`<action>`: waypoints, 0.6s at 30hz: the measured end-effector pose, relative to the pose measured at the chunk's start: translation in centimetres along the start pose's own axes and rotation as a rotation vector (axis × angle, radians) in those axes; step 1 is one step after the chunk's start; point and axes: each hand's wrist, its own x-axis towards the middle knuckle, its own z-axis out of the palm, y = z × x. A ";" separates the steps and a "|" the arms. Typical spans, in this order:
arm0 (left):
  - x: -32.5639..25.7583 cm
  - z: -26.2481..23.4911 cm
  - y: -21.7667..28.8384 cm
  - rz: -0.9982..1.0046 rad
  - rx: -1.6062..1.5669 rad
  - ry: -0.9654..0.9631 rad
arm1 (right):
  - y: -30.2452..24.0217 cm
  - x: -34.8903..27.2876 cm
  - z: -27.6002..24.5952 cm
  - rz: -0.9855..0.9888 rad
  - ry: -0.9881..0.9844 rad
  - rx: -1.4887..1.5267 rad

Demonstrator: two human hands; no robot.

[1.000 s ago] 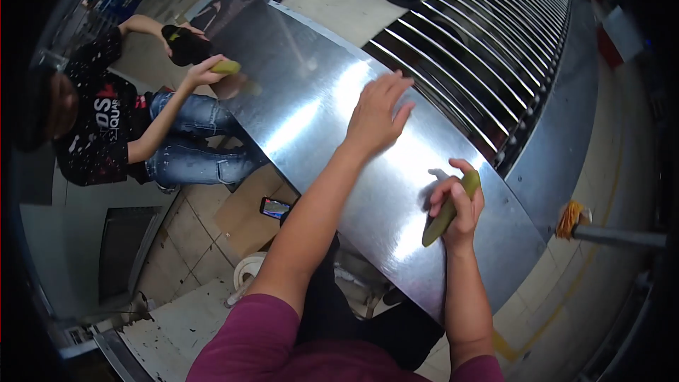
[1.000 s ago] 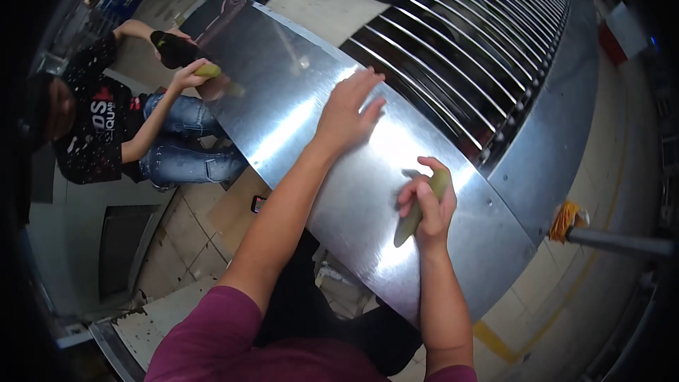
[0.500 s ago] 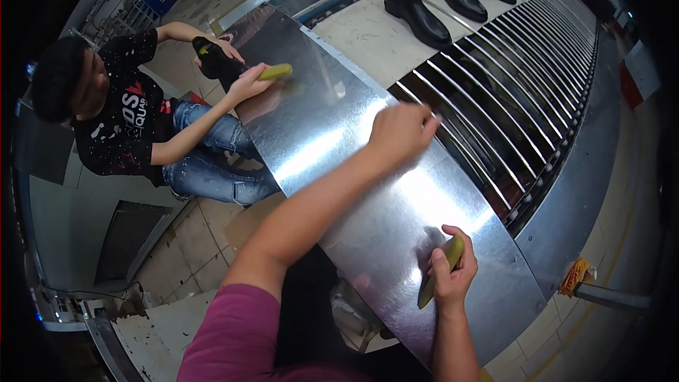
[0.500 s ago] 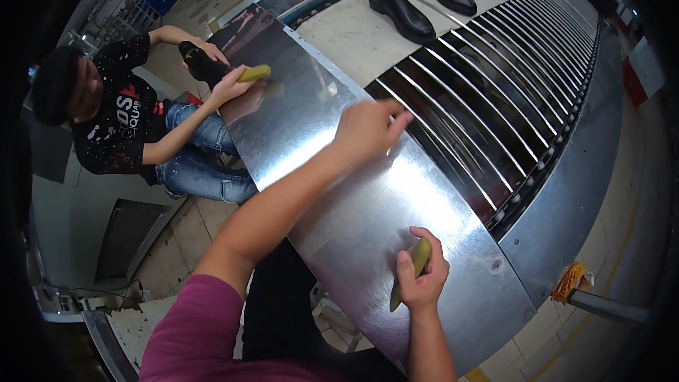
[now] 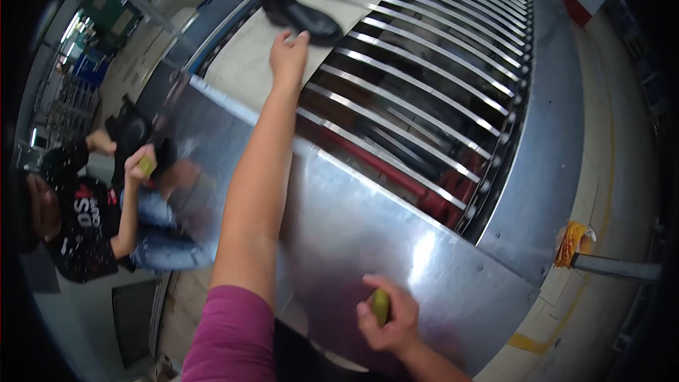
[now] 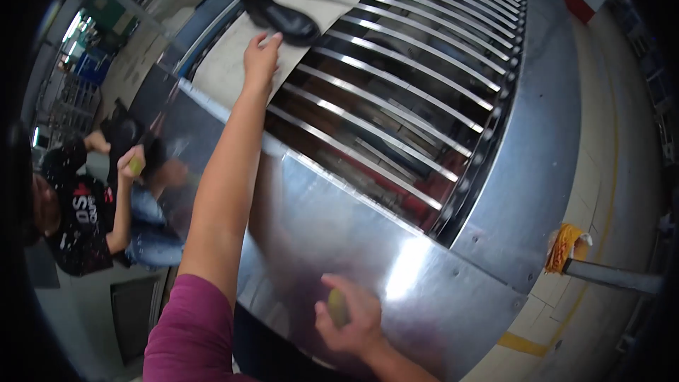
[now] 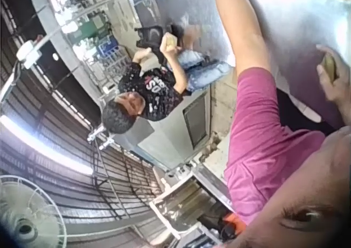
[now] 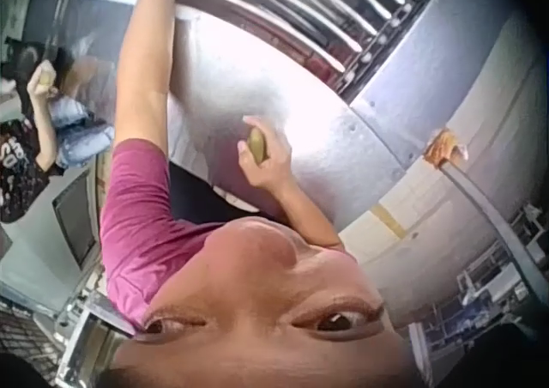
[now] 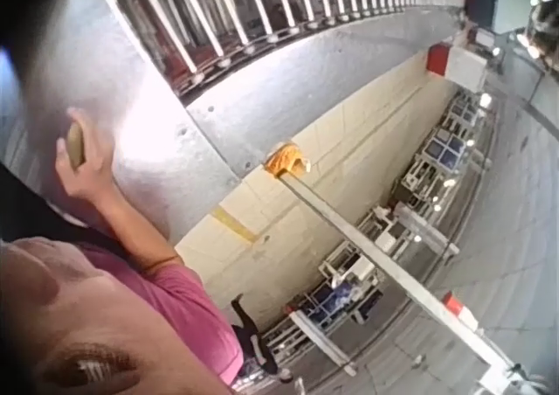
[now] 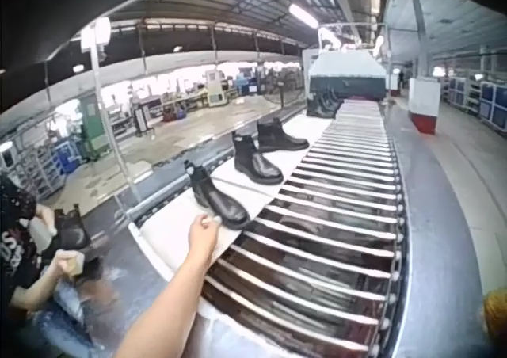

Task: The recorder is applying adhesive to the edges of black boots using a small sponge-like applicator tool.

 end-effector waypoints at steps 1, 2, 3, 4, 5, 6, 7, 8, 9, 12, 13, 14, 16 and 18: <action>1.6 0.1 -0.9 -0.043 0.011 0.033 | 0.0 0.4 0.5 -0.083 0.025 -0.031; 1.9 0.9 -0.9 -0.120 -0.046 0.033 | 0.3 0.6 0.6 -0.104 0.036 -0.048; 2.0 2.3 -0.9 -0.115 -0.052 0.031 | 0.4 0.7 0.5 -0.083 0.032 -0.063; 2.7 3.0 -1.1 -0.105 -0.046 0.038 | 0.2 0.4 0.4 -0.066 0.021 -0.064; 3.9 3.1 -1.3 -0.071 -0.005 0.050 | 0.0 0.1 0.5 -0.065 0.026 -0.065; 5.0 3.5 -1.6 -0.007 0.035 0.121 | -0.2 -0.1 0.6 -0.100 0.039 -0.063; 4.9 5.1 -1.3 -0.024 0.026 0.122 | 0.3 0.2 0.6 -0.126 0.066 -0.090; 5.7 5.0 -1.2 -0.029 0.033 0.138 | 0.0 -0.2 1.1 -0.127 0.075 -0.097; 7.2 5.0 -1.4 -0.100 0.132 0.203 | -0.6 -0.6 1.8 -0.066 0.107 -0.056; 9.0 5.1 -1.1 -0.246 0.267 0.258 | -0.6 0.1 1.4 -0.058 0.079 -0.092; 8.9 5.6 -0.8 -0.276 0.237 0.249 | 0.1 -0.5 1.7 -0.029 0.055 -0.080; 8.8 6.0 -0.4 -0.306 0.209 0.242 | 0.7 -1.0 2.0 -0.001 0.031 -0.065; 9.0 5.7 -0.1 -0.309 0.216 0.269 | 0.7 -0.9 1.8 -0.013 0.030 -0.085; 10.5 3.0 -0.3 -0.240 0.040 0.257 | -0.3 -0.9 2.1 -0.042 0.118 -0.046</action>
